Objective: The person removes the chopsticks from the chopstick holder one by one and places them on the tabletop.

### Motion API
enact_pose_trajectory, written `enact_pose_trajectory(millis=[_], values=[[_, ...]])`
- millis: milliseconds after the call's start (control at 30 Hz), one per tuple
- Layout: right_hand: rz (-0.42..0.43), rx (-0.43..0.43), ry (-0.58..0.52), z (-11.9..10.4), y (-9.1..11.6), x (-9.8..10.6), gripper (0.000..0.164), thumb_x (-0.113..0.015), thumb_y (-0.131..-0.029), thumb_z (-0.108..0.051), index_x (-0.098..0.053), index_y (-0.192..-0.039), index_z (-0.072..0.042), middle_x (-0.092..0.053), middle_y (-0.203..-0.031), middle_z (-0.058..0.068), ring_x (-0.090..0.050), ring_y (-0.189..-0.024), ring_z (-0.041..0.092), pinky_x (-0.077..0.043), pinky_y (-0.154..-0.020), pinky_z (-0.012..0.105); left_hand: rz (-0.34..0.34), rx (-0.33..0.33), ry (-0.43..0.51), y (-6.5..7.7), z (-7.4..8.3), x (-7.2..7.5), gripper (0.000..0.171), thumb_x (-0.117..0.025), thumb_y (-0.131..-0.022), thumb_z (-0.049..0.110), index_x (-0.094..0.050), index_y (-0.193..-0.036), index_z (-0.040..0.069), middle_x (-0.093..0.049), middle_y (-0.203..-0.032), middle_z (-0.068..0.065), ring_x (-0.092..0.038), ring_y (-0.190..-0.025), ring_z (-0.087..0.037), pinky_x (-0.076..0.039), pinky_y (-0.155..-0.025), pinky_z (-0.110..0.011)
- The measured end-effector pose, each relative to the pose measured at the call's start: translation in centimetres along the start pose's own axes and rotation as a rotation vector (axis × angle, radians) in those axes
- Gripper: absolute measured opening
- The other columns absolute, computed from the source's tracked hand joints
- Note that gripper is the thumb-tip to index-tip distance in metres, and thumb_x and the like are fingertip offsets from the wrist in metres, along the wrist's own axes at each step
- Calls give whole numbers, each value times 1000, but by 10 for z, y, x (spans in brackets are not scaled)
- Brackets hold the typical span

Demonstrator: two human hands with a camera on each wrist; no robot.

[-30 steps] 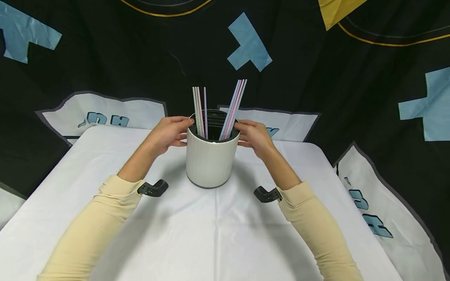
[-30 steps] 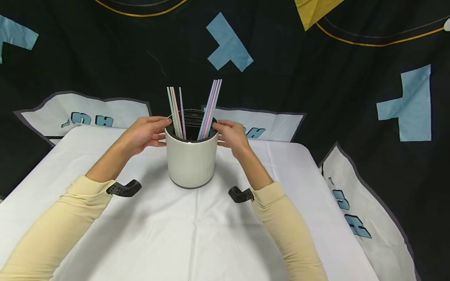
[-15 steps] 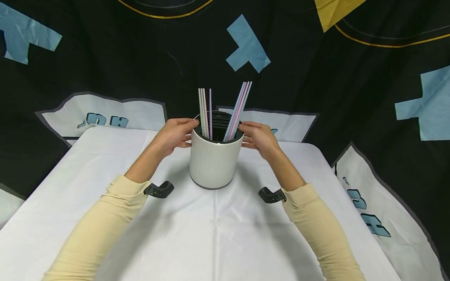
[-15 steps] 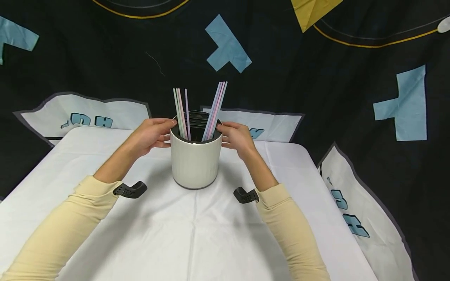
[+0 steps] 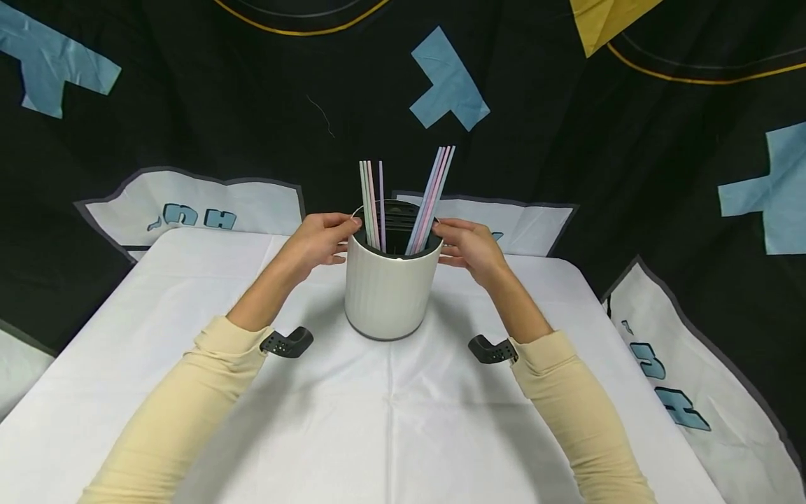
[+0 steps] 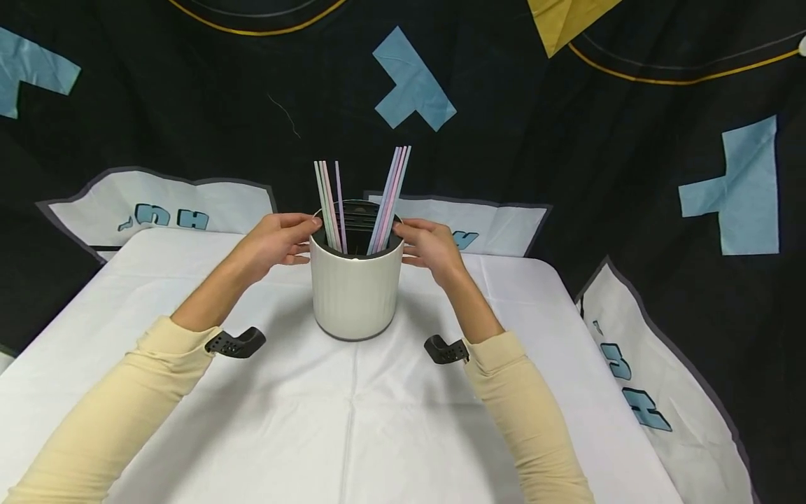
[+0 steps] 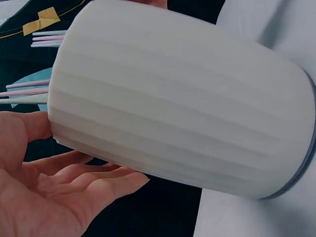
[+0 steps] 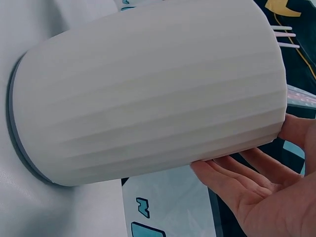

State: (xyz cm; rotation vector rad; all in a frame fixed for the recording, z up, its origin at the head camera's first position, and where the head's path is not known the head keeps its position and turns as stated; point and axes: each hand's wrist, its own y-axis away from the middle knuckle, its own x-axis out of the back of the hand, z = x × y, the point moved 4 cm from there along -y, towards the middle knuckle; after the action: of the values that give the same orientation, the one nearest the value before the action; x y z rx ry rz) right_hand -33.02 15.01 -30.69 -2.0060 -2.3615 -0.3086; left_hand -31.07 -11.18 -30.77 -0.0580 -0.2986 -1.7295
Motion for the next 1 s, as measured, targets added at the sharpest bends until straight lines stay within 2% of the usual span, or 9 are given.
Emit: enact_pose_trajectory(millis=[100,200,367,500,800,1000], values=[[-5,6,3,2,0,-1,51,-61,-102,-26,-52,-147,-5,-57,-145,12,-64,-124,32,-56,-102,42,-21,-19,-9,-1,0,2,52,-54,-106,32,-46,-150,5,-50,-151,-14,-49,-139,-34,-43,-116,-49],[-9,21,5,3,0,-1,51,-61,-102,-27,-51,-147,-5,-56,-146,13,-62,-126,33,-56,-102,42,-66,-40,20,-3,-1,3,57,-54,-106,32,-39,-154,6,-46,-156,-13,-45,-144,-32,-39,-119,-50],[-12,42,3,5,0,0,50,-61,-102,-27,-52,-146,-4,-56,-147,13,-62,-126,34,-56,-100,42,-130,-68,95,-6,-5,5,62,-55,-106,30,-32,-157,3,-42,-158,-15,-45,-144,-34,-45,-114,-50],[-9,41,-5,5,0,-1,51,-63,-101,-27,-52,-146,-5,-56,-147,12,-62,-126,34,-57,-99,41,-137,-89,91,-9,-6,9,62,-58,-105,29,-36,-155,0,-46,-155,-18,-50,-140,-35,-50,-108,-49],[-5,31,4,3,2,1,51,-63,-102,-28,-53,-146,-6,-56,-147,11,-62,-125,33,-56,-101,42,-127,-95,76,-15,-5,10,59,-62,-103,26,-42,-150,-2,-51,-149,-20,-55,-134,-38,-54,-102,-50],[-26,17,7,-3,4,4,47,-63,-102,-29,-57,-142,-5,-63,-132,10,-70,-108,22,-57,-100,38,-111,-90,77,-17,-8,11,57,-62,-102,27,-45,-149,-1,-52,-149,-19,-56,-133,-39,-56,-100,-49]])
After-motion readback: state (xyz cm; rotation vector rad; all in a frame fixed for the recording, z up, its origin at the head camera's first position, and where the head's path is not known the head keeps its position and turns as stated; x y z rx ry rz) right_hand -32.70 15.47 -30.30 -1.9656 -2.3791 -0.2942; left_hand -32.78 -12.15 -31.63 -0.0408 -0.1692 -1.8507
